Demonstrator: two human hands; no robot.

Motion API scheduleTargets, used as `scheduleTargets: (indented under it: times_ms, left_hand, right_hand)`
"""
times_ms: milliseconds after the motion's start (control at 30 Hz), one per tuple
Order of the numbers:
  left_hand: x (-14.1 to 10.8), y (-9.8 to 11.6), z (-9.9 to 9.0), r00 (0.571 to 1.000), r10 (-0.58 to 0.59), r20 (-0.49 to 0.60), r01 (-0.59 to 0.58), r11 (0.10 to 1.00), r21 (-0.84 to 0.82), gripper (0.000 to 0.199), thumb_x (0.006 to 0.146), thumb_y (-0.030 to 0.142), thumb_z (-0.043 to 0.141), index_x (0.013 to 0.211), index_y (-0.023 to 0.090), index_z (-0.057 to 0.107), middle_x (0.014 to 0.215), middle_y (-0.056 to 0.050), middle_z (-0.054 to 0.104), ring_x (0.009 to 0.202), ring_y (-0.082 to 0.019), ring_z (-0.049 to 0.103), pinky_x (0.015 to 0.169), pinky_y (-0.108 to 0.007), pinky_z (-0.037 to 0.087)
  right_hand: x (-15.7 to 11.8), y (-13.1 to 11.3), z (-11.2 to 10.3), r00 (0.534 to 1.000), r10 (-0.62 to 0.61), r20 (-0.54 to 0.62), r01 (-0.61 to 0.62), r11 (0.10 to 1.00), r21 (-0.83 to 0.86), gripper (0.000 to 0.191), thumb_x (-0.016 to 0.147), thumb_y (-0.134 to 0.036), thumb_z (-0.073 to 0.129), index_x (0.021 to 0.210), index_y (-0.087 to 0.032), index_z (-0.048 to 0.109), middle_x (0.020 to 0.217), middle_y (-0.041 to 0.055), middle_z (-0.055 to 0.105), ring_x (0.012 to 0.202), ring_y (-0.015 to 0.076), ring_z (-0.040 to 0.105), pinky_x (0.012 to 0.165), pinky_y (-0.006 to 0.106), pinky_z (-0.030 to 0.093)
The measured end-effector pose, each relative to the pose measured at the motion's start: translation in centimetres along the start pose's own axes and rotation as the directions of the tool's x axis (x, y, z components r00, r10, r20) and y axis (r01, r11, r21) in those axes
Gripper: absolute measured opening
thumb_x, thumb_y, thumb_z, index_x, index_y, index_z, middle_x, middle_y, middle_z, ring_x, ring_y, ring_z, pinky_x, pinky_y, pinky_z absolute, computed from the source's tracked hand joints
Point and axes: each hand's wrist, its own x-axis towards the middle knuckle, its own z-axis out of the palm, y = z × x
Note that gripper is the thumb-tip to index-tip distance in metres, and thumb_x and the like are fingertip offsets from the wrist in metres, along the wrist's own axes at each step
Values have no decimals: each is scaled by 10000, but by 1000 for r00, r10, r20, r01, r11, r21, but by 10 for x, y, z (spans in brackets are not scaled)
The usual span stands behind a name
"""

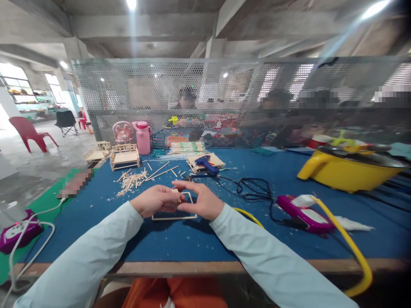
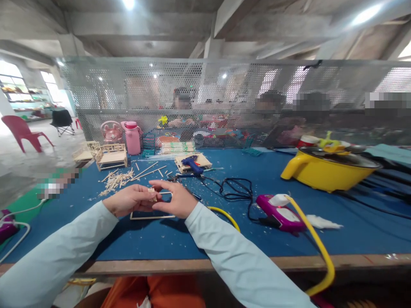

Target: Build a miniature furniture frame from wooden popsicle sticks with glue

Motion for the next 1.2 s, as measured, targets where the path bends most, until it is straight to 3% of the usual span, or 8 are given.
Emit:
scheduleTargets:
  times_ms: [200,367,500,600,733,900,1067,1200]
  left_hand:
    - [-1,-1,1,999,-14,33,15,1000,-24,285,589,324,745,783,120,702,669,-46,661,665,-118,582,745,-270,429]
    - [-1,-4,4,995,-21,102,31,995,-93,304,624,355,727,794,106,687,714,-65,670,704,-132,600,751,-266,415]
    - [-3,-3,6,991,21,133,4,983,-182,333,681,390,684,882,127,652,714,-46,658,686,-120,611,743,-262,434]
    - [-7,1,6,993,117,18,-106,950,-292,439,720,333,663,1116,182,548,771,-40,663,722,-138,635,745,-283,462]
    - [-10,2,10,966,219,-139,-250,928,-277,820,682,134,687,1367,175,238,738,-15,660,660,-105,626,683,-237,472]
    - [-7,-3,17,953,256,-162,-285,939,-191,943,655,89,689,1400,135,112,625,15,637,587,-85,594,629,-207,454]
    - [-5,-4,20,953,229,-198,-260,954,-151,938,642,88,671,1398,128,117,620,11,637,568,-103,596,593,-216,444]
    - [-4,-4,21,951,177,-254,-226,957,-179,890,647,93,653,1389,133,164,661,-11,653,575,-112,606,589,-224,449]
  right_hand:
    - [0,1,5,976,-213,-49,202,963,-177,345,651,-239,675,994,-203,663,935,78,699,902,212,624,836,359,456]
    - [-1,-1,8,953,-279,-120,243,937,-253,322,644,-171,597,957,-222,660,913,51,701,900,197,622,849,353,447]
    - [-2,-2,6,953,-206,-221,154,961,-228,324,630,-163,605,946,-209,657,955,66,689,928,191,613,860,339,454]
    - [-1,0,5,957,-166,-239,128,977,-169,306,656,-201,636,961,-188,652,991,90,678,972,195,597,890,347,447]
    - [0,2,6,970,-162,-183,138,981,-139,312,652,-192,655,964,-195,650,1059,93,655,1024,207,571,937,391,411]
    - [0,3,9,991,-53,-120,50,998,-27,319,660,-217,677,979,-201,658,1063,86,651,1028,205,571,924,376,418]
    - [0,3,9,996,87,-12,-86,995,57,410,642,-240,694,1043,-169,646,972,70,680,888,197,622,819,332,473]
    - [0,0,11,991,135,-10,-134,989,59,405,651,-220,668,1050,-156,641,855,40,690,784,172,625,763,307,486]
